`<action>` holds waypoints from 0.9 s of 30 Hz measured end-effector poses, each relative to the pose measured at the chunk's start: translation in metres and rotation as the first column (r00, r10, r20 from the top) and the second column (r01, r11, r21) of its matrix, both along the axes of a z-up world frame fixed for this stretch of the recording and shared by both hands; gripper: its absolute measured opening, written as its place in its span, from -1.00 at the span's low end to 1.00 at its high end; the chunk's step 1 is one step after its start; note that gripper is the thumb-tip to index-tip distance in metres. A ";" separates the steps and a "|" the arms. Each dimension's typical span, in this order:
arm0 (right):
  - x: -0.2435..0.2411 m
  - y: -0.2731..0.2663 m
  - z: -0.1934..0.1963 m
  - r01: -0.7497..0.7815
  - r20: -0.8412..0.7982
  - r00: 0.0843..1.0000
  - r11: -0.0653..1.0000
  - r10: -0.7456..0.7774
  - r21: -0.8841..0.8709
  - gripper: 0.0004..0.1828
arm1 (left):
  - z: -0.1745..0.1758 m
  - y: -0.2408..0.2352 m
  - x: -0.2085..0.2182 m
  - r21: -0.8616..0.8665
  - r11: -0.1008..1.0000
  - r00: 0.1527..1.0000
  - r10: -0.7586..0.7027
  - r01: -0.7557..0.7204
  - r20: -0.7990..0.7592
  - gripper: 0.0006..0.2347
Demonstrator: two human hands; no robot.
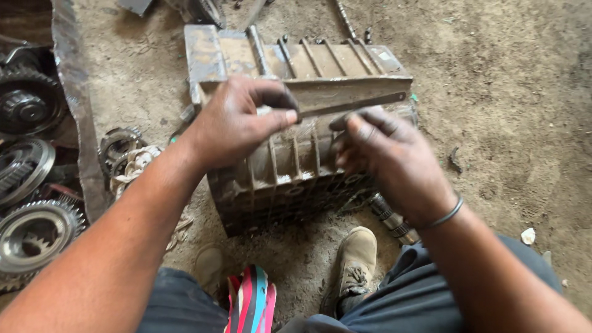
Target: The person uses a small metal scraper to remove grime and residue from the surface of a large metal engine block. They work methodically across the top and side surfaces, scraping away dirt and debris.
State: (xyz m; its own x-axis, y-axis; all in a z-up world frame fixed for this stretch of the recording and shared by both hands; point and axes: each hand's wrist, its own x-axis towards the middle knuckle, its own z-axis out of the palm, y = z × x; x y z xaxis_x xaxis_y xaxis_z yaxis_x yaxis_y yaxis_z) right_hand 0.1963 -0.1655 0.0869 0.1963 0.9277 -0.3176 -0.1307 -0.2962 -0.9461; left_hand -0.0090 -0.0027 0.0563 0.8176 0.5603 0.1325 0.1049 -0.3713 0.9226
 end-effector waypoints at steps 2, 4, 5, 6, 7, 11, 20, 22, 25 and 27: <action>-0.005 -0.004 -0.010 0.034 -0.202 0.979 0.999 -0.032 0.010 -0.71 | 0.003 -0.001 0.002 0.072 0.996 0.995 -0.060 0.054 0.078 -0.90; -0.009 0.001 -0.020 0.091 -0.404 0.913 0.994 -0.056 0.068 -0.76 | 0.005 -0.001 0.006 -0.011 0.995 0.995 -0.096 0.096 -0.029 -0.89; -0.012 0.006 -0.024 0.121 -0.504 0.862 0.988 -0.055 0.099 -0.79 | 0.008 0.000 0.008 -0.048 0.993 0.990 -0.115 0.111 -0.086 -0.89; -0.014 0.012 -0.028 0.101 -0.427 0.902 0.992 -0.060 0.076 -0.80 | 0.010 0.002 0.008 -0.068 0.993 0.980 -0.105 0.094 -0.169 -0.88; -0.015 0.014 -0.031 0.088 -0.349 0.935 0.995 -0.067 0.044 -0.80 | 0.011 0.001 0.007 -0.095 0.992 0.962 -0.101 0.080 -0.252 -0.88; -0.012 0.022 -0.038 -0.008 -0.148 0.989 0.994 0.025 0.111 -0.87 | 0.009 -0.002 0.011 -0.014 0.993 0.915 -0.110 0.113 -0.387 -0.89; -0.011 0.029 -0.063 -0.116 0.678 0.733 0.991 0.045 0.060 -0.77 | -0.031 0.008 0.013 0.578 0.793 0.941 0.316 -0.193 -0.119 -0.92; -0.011 0.028 -0.062 -0.107 0.701 0.706 0.994 0.099 -0.034 -0.73 | -0.036 0.007 0.016 0.634 0.754 0.928 0.338 -0.170 -0.153 -0.97; -0.020 0.029 -0.055 -0.058 0.723 0.683 0.995 0.103 -0.087 -0.65 | -0.038 0.006 0.019 0.678 0.713 0.926 0.356 -0.182 -0.126 -0.97; -0.034 0.028 -0.052 -0.045 0.702 0.711 0.999 0.048 -0.022 -0.66 | -0.038 0.005 0.019 0.690 0.697 0.927 0.361 -0.194 -0.103 -0.98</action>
